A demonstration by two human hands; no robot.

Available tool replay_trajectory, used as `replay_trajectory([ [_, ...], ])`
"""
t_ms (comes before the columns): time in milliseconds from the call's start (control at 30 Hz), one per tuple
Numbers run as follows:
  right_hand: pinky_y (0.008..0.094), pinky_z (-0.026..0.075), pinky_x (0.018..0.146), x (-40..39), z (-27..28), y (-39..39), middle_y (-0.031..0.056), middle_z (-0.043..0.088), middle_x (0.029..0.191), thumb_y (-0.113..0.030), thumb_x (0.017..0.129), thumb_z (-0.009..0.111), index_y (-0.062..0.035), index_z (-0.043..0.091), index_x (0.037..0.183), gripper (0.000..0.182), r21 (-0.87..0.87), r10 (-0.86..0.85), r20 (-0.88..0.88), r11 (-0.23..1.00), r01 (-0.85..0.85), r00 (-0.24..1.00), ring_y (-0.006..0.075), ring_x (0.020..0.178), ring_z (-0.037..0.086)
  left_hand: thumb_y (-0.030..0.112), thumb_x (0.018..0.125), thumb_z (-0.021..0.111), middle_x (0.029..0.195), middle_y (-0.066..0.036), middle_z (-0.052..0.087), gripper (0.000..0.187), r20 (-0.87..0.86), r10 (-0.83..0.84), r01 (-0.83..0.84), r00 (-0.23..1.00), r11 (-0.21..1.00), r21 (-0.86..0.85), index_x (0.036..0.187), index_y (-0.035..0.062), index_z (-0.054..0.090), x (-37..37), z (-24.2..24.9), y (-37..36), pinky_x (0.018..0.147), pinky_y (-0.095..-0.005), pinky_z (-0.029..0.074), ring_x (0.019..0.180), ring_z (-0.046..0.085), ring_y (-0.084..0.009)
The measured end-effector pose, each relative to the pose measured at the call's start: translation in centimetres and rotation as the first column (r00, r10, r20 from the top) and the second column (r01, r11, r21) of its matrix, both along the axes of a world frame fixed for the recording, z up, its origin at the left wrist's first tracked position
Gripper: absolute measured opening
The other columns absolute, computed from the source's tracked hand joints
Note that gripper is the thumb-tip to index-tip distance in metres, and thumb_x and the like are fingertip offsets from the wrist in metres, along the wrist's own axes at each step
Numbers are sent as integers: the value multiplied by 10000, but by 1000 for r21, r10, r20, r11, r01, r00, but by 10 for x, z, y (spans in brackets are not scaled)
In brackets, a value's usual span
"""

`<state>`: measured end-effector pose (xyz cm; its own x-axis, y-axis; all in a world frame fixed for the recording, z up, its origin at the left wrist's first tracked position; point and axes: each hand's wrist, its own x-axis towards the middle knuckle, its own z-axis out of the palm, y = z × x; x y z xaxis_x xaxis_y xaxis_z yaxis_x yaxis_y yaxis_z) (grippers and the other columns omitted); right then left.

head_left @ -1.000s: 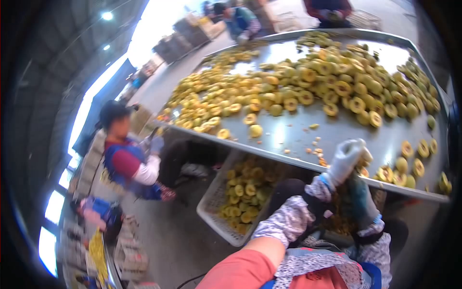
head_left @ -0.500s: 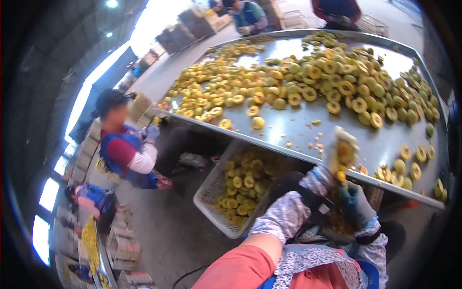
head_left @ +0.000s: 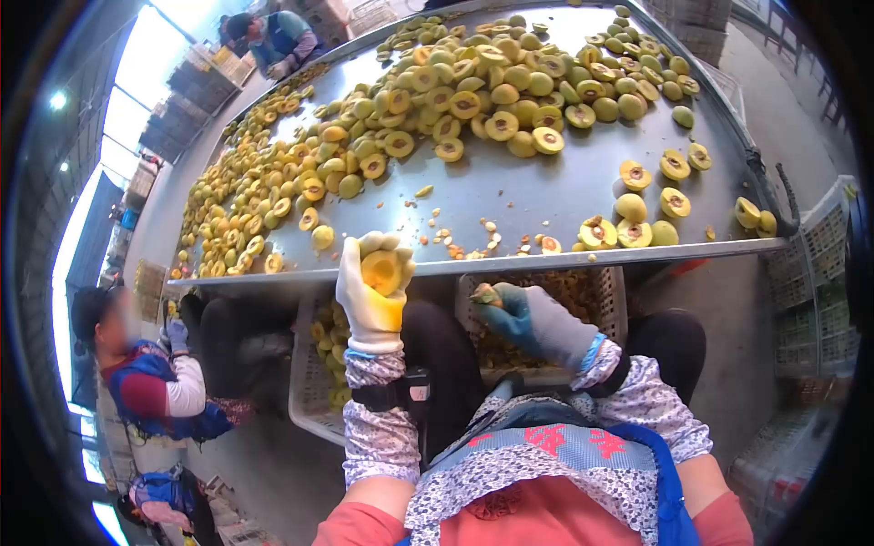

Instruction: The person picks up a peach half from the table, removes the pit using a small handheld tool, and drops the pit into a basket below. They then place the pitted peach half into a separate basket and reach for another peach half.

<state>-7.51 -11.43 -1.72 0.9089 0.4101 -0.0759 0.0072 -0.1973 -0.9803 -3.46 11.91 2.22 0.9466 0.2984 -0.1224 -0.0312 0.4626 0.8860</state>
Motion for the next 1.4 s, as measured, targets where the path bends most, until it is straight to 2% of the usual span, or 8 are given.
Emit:
replay_trajectory([
  [167, 460, 524, 773, 4, 6, -25, 198, 697, 939, -409, 969, 583, -112, 685, 1110, 344, -221, -129, 58, 965, 138, 990, 416, 904, 653, 355, 989, 567, 882, -77, 715, 342, -93, 155, -99, 983, 891, 444, 991, 34, 684, 8, -9, 48, 700, -338, 573, 799, 698, -218],
  [300, 400, 522, 774, 2, 12, -38, 189, 702, 921, -407, 959, 625, -98, 680, 1086, 338, -162, -191, 26, 968, 193, 981, 364, 865, 680, 305, 885, 654, 910, -141, 724, 362, -42, 330, 91, 943, -134, 987, 1046, -17, 693, 21, -7, 87, 815, -367, 524, 853, 694, -248],
  [467, 445, 525, 779, 4, 15, -41, 192, 703, 943, -430, 956, 608, -130, 674, 1124, 349, -196, -188, 24, 962, 189, 982, 382, 900, 672, 157, 903, 678, 1031, -112, 717, 316, 65, -368, 88, 927, 384, 919, 1154, -36, 670, 112, 22, -42, 847, -296, 516, 918, 657, -165],
  [767, 437, 519, 699, 18, 6, -55, 223, 689, 895, -367, 958, 629, -59, 636, 1060, 325, 50, -463, 58, 886, 460, 885, 389, 863, 685, 470, 863, 586, 1199, -201, 672, 550, -345, -307, 171, 887, -477, 862, 1271, 105, 631, 229, -35, -233, 989, -411, 472, 1162, 619, -360],
  [900, 410, 512, 690, 16, 13, -56, 207, 683, 860, -292, 966, 627, -42, 625, 1067, 270, 176, -514, 22, 846, 503, 857, 367, 829, 696, 299, 831, 672, 1207, -161, 675, 444, -538, -521, 288, 663, -485, 826, 1219, 85, 650, 218, -25, -228, 968, -392, 492, 1121, 642, -315],
  [1133, 390, 510, 709, 21, 5, -47, 201, 675, 836, -324, 981, 612, -39, 628, 1061, 297, 211, -587, 33, 795, 569, 809, 359, 835, 696, 264, 891, 706, 970, 31, 697, 321, -187, -659, 657, 728, 594, 464, 1167, 102, 673, 139, -17, -148, 599, -161, 475, 779, 632, -31],
  [1300, 313, 473, 668, 30, -8, -27, 53, 623, 771, -259, 1015, 580, -18, 621, 1039, 245, 152, -536, 65, 839, 523, 842, 86, 750, 520, 367, 1017, 536, 1004, -76, 651, 358, 66, -561, 527, 825, 808, 264, 1160, 49, 614, 72, -31, -138, 764, -298, 538, 902, 641, -157],
  [1400, 389, 504, 726, 35, -23, -19, 165, 667, 861, -349, 1001, 575, -30, 623, 1100, 338, 104, -487, 105, 872, 478, 867, 260, 871, 614, 517, 1018, 479, 1056, -123, 650, 482, 86, -541, 546, 837, 812, -206, 1177, 70, 562, 58, -28, -138, 835, -403, 555, 932, 644, -257],
])
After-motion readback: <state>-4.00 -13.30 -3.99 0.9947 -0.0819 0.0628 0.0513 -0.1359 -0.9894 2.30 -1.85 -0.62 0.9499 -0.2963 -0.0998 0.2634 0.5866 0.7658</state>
